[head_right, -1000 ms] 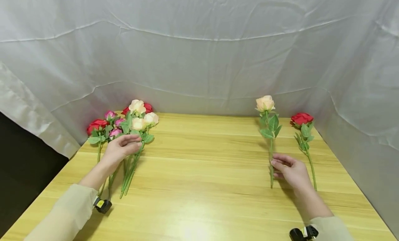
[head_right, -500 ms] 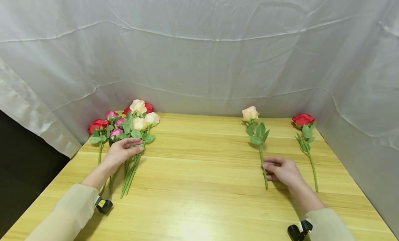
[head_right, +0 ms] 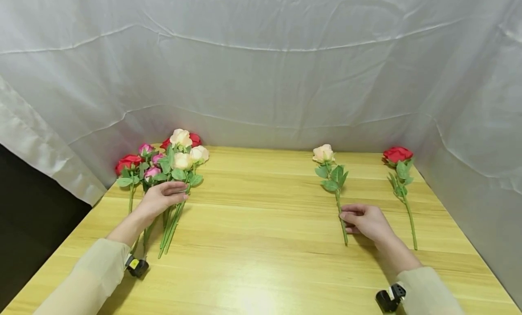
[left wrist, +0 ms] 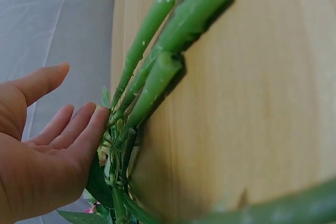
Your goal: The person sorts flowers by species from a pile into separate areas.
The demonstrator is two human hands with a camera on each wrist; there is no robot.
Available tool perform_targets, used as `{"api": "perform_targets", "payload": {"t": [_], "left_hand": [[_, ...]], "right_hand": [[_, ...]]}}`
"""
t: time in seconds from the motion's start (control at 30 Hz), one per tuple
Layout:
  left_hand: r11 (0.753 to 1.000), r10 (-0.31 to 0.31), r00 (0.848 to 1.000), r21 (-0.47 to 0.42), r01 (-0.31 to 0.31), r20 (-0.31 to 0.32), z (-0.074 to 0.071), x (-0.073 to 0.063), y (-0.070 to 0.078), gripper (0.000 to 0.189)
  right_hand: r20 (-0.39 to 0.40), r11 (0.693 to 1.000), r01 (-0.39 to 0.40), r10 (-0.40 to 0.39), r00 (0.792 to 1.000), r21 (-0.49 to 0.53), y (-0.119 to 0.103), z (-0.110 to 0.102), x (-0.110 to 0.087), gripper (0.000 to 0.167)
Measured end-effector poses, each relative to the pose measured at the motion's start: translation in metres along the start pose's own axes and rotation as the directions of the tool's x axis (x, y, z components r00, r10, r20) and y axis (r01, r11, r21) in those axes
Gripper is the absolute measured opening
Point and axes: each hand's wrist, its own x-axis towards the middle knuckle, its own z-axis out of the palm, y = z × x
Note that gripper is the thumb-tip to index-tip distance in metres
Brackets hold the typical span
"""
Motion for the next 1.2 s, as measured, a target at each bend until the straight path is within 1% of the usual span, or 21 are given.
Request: {"api": "perform_targets", "payload": {"t": [0.2,0.53,0.67,0.93,1.03,1.2], "left_hand": [[1.000,-0.022,1.000,0.010,0.021,0.022,0.000,0.002,-0.001,0.056],[0.994,-0.050,0.998,0.100,0.045,0.044,-0.002,0.009,0.003,0.055],[0.992,-0.053,0.998,0.118,0.048,0.037,-0.003,0.013,0.003,0.053],[0.994,-0.060,0.998,0.096,0.059,0.007,-0.005,0.021,-0.003,0.049],[0.994,-0.069,0.998,0.085,0.068,0.003,-0.005,0.023,-0.003,0.050],[0.995,-0.090,0.996,0.031,0.090,0.001,-0.006,0.023,-0.003,0.051]], "right_hand": [[0.007,1.000,0.010,-0.010,1.000,-0.023,-0.001,0.000,0.000,0.049],[0.008,0.999,0.012,-0.012,1.000,-0.044,-0.002,0.000,-0.001,0.047],[0.010,0.998,0.026,-0.026,1.000,-0.049,-0.003,0.001,-0.001,0.046],[0.033,0.995,0.065,-0.062,0.998,-0.074,-0.005,0.002,-0.004,0.049],[0.037,0.996,0.061,-0.059,0.998,-0.060,-0.005,0.001,-0.004,0.051],[0.045,0.997,0.063,-0.061,0.997,-0.047,-0.004,0.002,-0.002,0.051]]}}
